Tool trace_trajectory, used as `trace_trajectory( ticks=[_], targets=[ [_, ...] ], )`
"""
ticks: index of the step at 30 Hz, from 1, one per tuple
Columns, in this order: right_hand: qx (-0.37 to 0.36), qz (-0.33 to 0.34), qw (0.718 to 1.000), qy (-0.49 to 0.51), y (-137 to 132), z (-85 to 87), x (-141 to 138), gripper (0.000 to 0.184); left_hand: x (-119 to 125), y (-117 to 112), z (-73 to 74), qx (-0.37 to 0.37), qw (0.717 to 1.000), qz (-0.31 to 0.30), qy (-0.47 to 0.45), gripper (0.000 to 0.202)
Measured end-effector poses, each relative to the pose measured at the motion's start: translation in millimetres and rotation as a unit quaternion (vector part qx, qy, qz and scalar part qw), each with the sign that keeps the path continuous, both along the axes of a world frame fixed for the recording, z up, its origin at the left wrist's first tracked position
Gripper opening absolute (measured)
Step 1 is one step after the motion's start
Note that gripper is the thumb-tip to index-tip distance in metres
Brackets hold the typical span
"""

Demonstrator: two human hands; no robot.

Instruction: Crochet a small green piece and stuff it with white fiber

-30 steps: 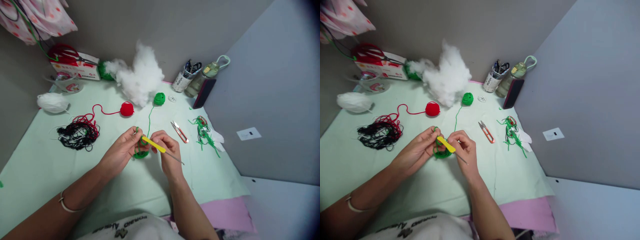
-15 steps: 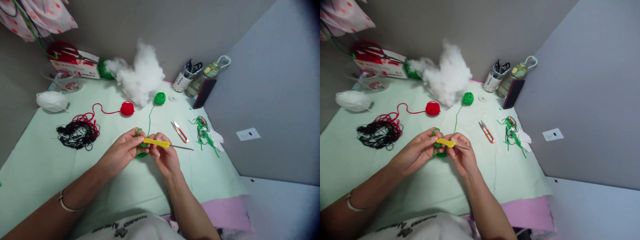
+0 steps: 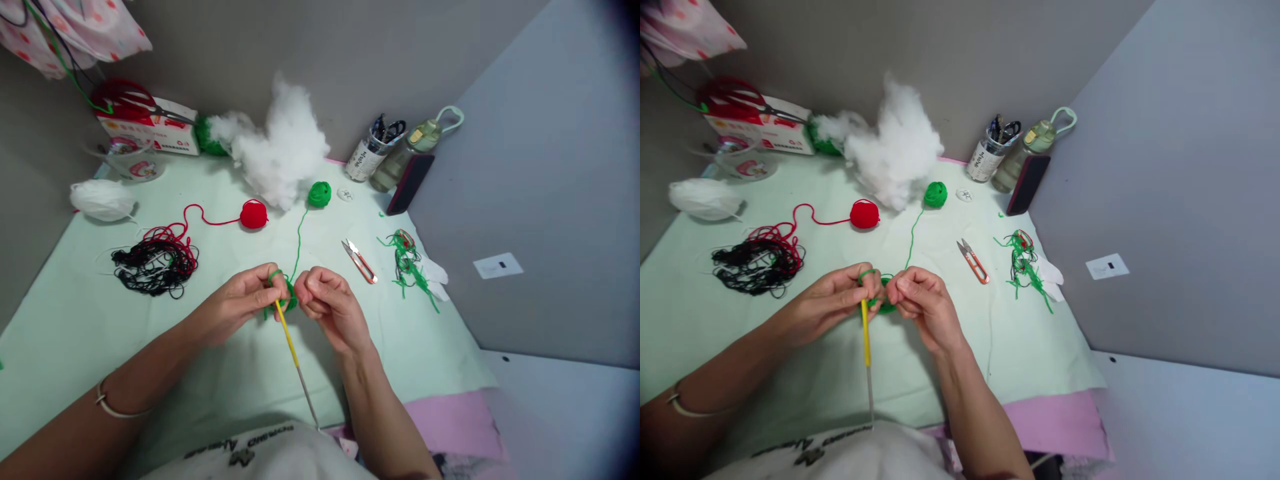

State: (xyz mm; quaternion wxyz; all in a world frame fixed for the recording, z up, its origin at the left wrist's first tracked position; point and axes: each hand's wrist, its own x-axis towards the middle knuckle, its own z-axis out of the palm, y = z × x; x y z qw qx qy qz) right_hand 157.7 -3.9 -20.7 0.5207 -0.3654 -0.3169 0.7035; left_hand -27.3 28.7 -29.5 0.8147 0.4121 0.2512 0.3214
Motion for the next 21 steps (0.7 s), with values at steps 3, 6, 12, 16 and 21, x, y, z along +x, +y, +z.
trace_trajectory(
  ticks=[3, 6, 12, 16, 21],
  targets=[
    [0.014, -0.013, 1.0, -0.006, 2, -2.4, 0, 0.029, 1, -2, -1.3, -0.024, 0.999, 0.018, 0.016, 0.02],
    [0.012, -0.022, 1.0, -0.018, 5, -7.4, -3, 0.029, 7, -1, -4.2, -0.015, 0.998, 0.045, 0.047, 0.02],
    [-0.005, -0.038, 0.999, -0.03, 6, -13.9, -8, 0.027, 11, 1, -11.9, 0.034, 0.988, 0.06, 0.137, 0.028],
    [-0.027, -0.035, 0.998, -0.032, 6, -15.7, -13, 0.03, 12, 1, -17.3, 0.088, 0.978, 0.054, 0.179, 0.022],
    [-0.025, -0.057, 0.993, -0.096, 5, -20.5, -19, 0.033, 17, -2, -26.1, 0.205, 0.936, 0.114, 0.263, 0.016]
  ],
)
